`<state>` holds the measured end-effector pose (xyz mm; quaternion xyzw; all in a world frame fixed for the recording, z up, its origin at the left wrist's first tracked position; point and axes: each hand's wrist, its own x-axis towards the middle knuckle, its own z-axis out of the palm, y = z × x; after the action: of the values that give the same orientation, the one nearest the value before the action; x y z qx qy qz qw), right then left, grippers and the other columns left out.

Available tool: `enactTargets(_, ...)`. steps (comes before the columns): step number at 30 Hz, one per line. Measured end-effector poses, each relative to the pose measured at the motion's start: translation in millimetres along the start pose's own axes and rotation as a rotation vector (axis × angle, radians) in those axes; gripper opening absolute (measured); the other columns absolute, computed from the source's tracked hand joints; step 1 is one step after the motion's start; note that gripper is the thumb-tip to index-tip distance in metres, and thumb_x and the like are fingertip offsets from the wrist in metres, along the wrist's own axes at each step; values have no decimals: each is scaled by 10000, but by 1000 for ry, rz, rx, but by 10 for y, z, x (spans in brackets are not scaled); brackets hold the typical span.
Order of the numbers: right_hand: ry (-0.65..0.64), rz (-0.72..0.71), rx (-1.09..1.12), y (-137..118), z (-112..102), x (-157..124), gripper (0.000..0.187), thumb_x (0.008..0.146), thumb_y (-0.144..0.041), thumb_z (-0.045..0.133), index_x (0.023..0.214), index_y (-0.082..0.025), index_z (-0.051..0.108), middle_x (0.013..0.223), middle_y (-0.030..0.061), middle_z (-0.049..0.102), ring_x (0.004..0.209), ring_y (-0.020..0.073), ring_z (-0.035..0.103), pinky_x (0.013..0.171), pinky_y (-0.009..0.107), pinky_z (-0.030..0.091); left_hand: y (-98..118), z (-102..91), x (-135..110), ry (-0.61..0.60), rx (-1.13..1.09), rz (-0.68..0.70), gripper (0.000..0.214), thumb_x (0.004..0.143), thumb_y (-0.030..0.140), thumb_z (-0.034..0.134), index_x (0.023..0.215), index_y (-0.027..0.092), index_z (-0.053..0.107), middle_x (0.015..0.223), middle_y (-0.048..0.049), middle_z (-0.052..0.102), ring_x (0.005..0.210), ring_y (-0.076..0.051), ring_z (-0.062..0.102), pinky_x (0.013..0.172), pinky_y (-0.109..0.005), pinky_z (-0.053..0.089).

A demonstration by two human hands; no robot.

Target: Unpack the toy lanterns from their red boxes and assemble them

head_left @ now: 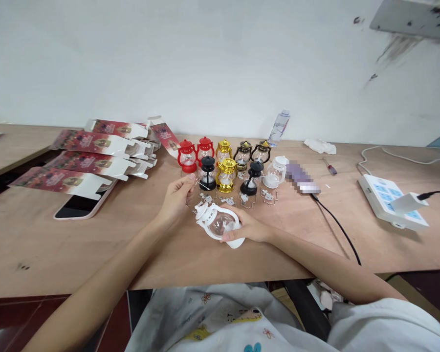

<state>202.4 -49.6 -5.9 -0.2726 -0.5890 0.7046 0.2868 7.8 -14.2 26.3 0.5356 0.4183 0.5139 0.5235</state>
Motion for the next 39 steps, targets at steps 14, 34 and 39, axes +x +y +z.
enactTargets(14, -40, 26, 30, 28, -53, 5, 603, 555, -313, 829, 1052, -182, 513, 914, 7, 607, 721, 119, 586, 643, 246, 475, -35, 34, -46, -106, 445, 237, 456, 840, 512, 458, 551, 179, 340, 513, 52, 311, 482, -72, 284, 453, -215, 226)
enactTargets(34, -39, 51, 96, 8, -30, -3, 545, 566, -332, 826, 981, -171, 511, 890, 10, 614, 654, 125, 628, 572, 246, 523, 31, 39, -90, -81, 596, 279, 404, 830, 392, 458, 526, 175, 304, 549, 45, 272, 533, -76, 264, 490, -224, 210)
enactTargets(39, -32, 40, 116, 29, -23, 1, 514, 576, -332, 817, 961, -165, 520, 921, 26, 611, 712, 138, 617, 629, 306, 554, 24, 39, -101, -71, 595, 281, 413, 835, 400, 464, 526, 175, 305, 545, 44, 274, 530, -77, 264, 486, -225, 208)
